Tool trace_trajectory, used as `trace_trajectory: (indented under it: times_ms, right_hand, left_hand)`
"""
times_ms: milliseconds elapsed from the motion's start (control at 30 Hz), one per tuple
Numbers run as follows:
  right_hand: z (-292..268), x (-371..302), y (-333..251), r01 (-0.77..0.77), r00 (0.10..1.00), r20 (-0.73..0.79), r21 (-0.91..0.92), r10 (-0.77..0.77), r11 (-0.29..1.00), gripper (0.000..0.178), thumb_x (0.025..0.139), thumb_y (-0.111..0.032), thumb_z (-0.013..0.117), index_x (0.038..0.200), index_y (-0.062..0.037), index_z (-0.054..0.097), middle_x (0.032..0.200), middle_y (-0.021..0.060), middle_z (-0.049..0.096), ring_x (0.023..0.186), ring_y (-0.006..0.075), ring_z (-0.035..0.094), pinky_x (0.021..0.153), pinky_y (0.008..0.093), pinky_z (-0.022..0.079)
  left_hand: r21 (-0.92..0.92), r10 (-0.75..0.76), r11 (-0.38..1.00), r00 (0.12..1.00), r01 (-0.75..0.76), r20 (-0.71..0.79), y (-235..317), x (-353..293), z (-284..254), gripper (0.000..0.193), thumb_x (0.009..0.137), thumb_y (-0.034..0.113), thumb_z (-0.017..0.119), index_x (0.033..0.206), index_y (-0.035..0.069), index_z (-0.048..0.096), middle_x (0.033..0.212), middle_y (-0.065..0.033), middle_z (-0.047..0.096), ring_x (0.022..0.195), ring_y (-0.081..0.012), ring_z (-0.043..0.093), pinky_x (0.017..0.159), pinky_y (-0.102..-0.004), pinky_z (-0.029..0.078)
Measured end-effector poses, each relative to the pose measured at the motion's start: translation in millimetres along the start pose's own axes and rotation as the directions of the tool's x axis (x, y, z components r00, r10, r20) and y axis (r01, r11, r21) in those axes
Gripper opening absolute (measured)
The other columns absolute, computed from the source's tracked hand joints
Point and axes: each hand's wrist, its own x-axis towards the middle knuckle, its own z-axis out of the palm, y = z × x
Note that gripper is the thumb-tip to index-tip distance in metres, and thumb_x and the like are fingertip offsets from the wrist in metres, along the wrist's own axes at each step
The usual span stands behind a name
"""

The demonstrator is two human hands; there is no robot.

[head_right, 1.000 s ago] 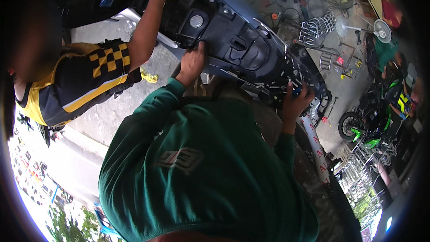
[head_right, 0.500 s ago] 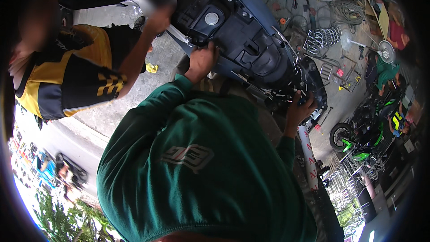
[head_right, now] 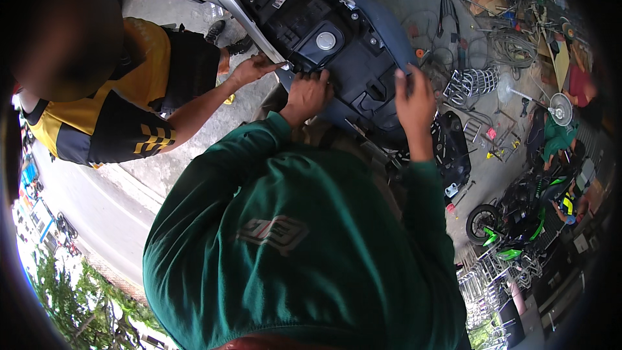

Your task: The person removes the seat of a gray motorcycle, then uses a screwdriver to loosen and remove screws from the rear body panel. They detach the panel and work on the internal wiring and components with a coworker, eventually removing a black electrical box.

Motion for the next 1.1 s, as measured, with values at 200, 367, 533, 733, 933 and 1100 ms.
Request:
trace_trajectory:
  times_ms: [200, 367, 533, 733, 933, 1100]
  right_hand:
    - [70, 94, -11, 0.1, 0.937, 0.34, -0.485, 0.082, 0.869, 0.041, 0.102, -0.04, 0.056, 0.105, -0.0019, 0.07, 0.091, 0.0232, 0.073, 0.091, 0.0428, 0.072, 0.078, 0.051, 0.057]
    - [96, 114, -2, 0.138, 0.918, 0.387, -0.522, 0.089, 0.842, 0.043, 0.103, -0.038, 0.054, 0.098, 0.0008, 0.072, 0.096, 0.023, 0.074, 0.094, 0.0423, 0.072, 0.082, 0.0512, 0.058]
    - [103, 104, 3, 0.137, 0.935, 0.35, -0.509, 0.059, 0.85, 0.044, 0.104, -0.037, 0.051, 0.095, 0.0007, 0.072, 0.089, 0.0254, 0.074, 0.087, 0.0435, 0.073, 0.079, 0.0518, 0.058]
    - [115, 91, 8, 0.178, 0.914, 0.402, -0.507, 0.049, 0.843, 0.035, 0.104, -0.029, 0.052, 0.104, 0.0015, 0.068, 0.096, 0.025, 0.074, 0.09, 0.0423, 0.073, 0.079, 0.0505, 0.059]
    - [113, 82, 0, 0.244, 0.92, 0.392, -0.515, -0.028, 0.822, 0.024, 0.098, -0.018, 0.059, 0.109, 0.0026, 0.065, 0.1, 0.0228, 0.074, 0.095, 0.0379, 0.074, 0.081, 0.0458, 0.06]
    - [107, 100, -5, 0.149, 0.907, 0.417, -0.447, 0.058, 0.882, 0.019, 0.094, -0.01, 0.059, 0.105, 0.0027, 0.066, 0.1, 0.0242, 0.074, 0.094, 0.0394, 0.074, 0.081, 0.0461, 0.061]
  left_hand:
    - [-0.07, 0.105, 0.993, 0.992, -0.1, 0.076, -8, 3, 6, 0.024, 0.094, 0.028, 0.057, 0.103, 0.007, 0.063, 0.08, -0.0163, 0.071, 0.076, -0.0352, 0.071, 0.083, -0.0489, 0.05]
    - [-0.1, 0.055, 0.993, 0.998, -0.055, -0.006, -6, 8, 11, 0.025, 0.095, 0.029, 0.056, 0.102, 0.006, 0.064, 0.075, -0.0166, 0.072, 0.07, -0.0371, 0.071, 0.082, -0.0499, 0.051]
    - [-0.01, 0.106, 0.994, 0.993, -0.106, -0.046, -4, 5, 4, 0.028, 0.094, 0.028, 0.056, 0.104, 0.004, 0.065, 0.082, -0.0188, 0.073, 0.079, -0.0358, 0.072, 0.092, -0.0527, 0.049]
    - [-0.062, 0.114, 0.992, 0.981, -0.106, 0.154, -11, 14, 9, 0.026, 0.093, 0.028, 0.058, 0.103, 0.005, 0.062, 0.083, -0.0197, 0.072, 0.078, -0.0353, 0.072, 0.085, -0.0507, 0.05]
    - [0.054, 0.139, 0.989, 0.989, -0.136, -0.053, -11, 7, 22, 0.023, 0.097, 0.027, 0.055, 0.105, 0.006, 0.062, 0.074, -0.0153, 0.072, 0.069, -0.0348, 0.072, 0.084, -0.0527, 0.052]
    - [-0.011, 0.187, 0.982, 0.982, -0.187, 0.034, -17, 12, 20, 0.024, 0.097, 0.027, 0.056, 0.106, 0.006, 0.062, 0.076, -0.0159, 0.072, 0.069, -0.0352, 0.072, 0.08, -0.0486, 0.053]
